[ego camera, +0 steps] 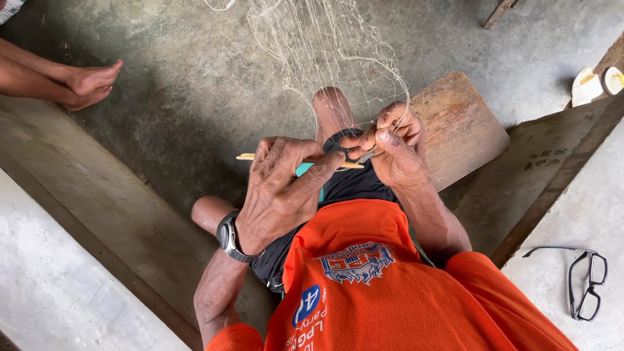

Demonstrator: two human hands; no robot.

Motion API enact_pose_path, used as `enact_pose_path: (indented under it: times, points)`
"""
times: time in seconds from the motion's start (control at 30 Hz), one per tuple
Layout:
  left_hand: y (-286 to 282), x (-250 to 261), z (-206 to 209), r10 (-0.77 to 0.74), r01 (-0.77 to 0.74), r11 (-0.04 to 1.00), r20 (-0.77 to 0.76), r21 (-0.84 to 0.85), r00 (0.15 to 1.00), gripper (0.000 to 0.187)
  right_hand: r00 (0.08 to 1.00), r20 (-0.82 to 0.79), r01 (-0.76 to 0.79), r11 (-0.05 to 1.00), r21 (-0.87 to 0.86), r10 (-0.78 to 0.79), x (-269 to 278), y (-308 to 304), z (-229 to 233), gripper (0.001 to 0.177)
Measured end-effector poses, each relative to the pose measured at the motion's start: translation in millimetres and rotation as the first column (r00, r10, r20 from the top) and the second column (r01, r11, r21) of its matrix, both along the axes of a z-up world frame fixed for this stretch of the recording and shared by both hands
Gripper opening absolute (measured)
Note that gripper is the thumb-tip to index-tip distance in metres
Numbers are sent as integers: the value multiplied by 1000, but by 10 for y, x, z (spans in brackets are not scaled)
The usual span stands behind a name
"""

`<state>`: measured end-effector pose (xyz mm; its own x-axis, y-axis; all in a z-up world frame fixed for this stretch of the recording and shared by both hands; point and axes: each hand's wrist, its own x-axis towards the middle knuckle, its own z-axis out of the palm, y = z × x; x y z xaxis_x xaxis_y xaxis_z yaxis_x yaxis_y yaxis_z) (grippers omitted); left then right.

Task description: A person is weaving or repairing a fishing net by hand, using a wooden shuttle to thread twine through existing loops and tie knots, while using their feet to maintain tension on the net.

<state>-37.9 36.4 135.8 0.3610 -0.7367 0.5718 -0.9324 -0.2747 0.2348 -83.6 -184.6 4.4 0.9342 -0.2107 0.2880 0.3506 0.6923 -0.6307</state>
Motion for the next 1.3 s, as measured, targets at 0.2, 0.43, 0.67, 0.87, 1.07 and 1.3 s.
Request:
enact_pose_path:
  times: [0.2,0.43,0.67,0.87,1.07,1.3]
  points:
    - [-206,-47,-194,-170,83,909,-182,-408,969,30,995,101,-16,996,90,7,106,87,-163,17]
    - [-487,-314,-534,-59,93,781,75,-618,995,21,993,120,-44,974,222,18,131,147,-205,14]
    - [200,-1182,-377,-475,-7,648,-411,-761,778,33,996,33,-88,969,231,82,2,-84,-171,9]
    - [183,-731,-298,92,-313,850,-465,-425,881,23,998,46,-41,979,201,32,60,-56,-23,8]
    - [-36,-534,-633,36,-210,963,-685,-172,727,27,996,79,-51,984,172,38,110,-110,44,8]
    - [-49,-771,-515,-177,-75,927,-606,-366,775,19,996,37,77,996,54,-79,164,-181,-25,15]
